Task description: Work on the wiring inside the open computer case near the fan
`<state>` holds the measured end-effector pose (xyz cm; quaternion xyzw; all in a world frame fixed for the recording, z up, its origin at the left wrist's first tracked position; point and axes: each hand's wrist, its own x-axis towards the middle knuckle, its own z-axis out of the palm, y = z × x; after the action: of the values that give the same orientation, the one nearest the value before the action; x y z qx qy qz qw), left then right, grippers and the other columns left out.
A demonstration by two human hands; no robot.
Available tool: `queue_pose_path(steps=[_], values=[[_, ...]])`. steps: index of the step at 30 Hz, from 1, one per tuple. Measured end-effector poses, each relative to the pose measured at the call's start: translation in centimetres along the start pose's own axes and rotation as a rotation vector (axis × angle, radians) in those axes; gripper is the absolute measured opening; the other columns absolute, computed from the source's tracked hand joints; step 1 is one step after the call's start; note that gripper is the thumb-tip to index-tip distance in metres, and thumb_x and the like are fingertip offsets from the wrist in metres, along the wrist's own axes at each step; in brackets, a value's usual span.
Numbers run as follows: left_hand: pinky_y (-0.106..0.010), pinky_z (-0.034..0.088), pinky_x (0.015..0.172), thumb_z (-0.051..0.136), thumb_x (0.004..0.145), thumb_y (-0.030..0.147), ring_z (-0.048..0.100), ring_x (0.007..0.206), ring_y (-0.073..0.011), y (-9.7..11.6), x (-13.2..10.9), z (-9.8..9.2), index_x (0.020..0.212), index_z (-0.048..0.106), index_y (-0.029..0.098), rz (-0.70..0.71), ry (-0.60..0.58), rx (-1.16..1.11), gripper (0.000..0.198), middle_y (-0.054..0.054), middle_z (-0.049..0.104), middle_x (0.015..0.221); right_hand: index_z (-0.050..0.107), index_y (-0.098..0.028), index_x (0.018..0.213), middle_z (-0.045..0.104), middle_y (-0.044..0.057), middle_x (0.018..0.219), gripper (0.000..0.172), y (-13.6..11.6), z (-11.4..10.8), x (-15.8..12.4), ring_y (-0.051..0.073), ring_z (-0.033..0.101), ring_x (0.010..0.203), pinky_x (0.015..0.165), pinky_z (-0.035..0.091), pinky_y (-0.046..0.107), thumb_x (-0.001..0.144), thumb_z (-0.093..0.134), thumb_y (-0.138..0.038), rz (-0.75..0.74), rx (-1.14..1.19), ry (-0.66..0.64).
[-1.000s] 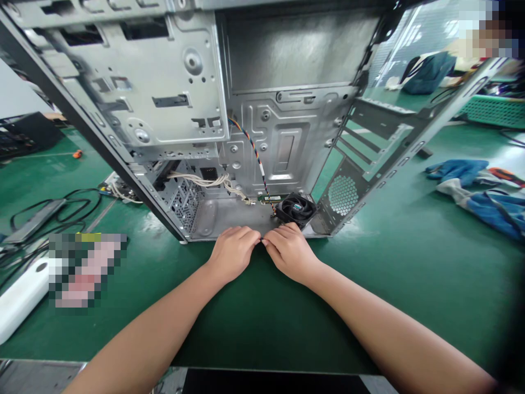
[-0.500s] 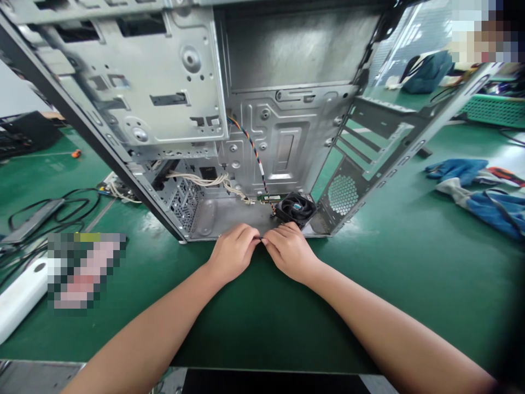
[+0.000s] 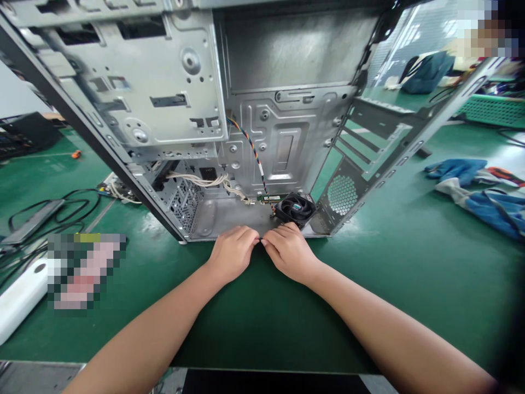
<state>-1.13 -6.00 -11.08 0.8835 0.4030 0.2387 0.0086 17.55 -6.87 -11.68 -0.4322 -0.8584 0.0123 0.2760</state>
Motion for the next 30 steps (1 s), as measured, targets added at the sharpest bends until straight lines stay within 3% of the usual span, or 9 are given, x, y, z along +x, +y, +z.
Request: queue_pose_path(steps=[30], values=[[-0.029,0.044,0.071,0.040,0.099,0.023,0.054,0.076,-0.0162,-0.04,0.04,-0.08,0.088,0.058,0.019,0.015,-0.003,0.006,0.021,-0.002,0.063,0.081,0.054,-0.018,0.074,0.060,0.002,0.068,0.023,0.18,0.29,-0.10,0.015,0.051,0.067,0.075,0.028,0.031,0.093,0.041,-0.018,-0.006,-0.017,0.003]])
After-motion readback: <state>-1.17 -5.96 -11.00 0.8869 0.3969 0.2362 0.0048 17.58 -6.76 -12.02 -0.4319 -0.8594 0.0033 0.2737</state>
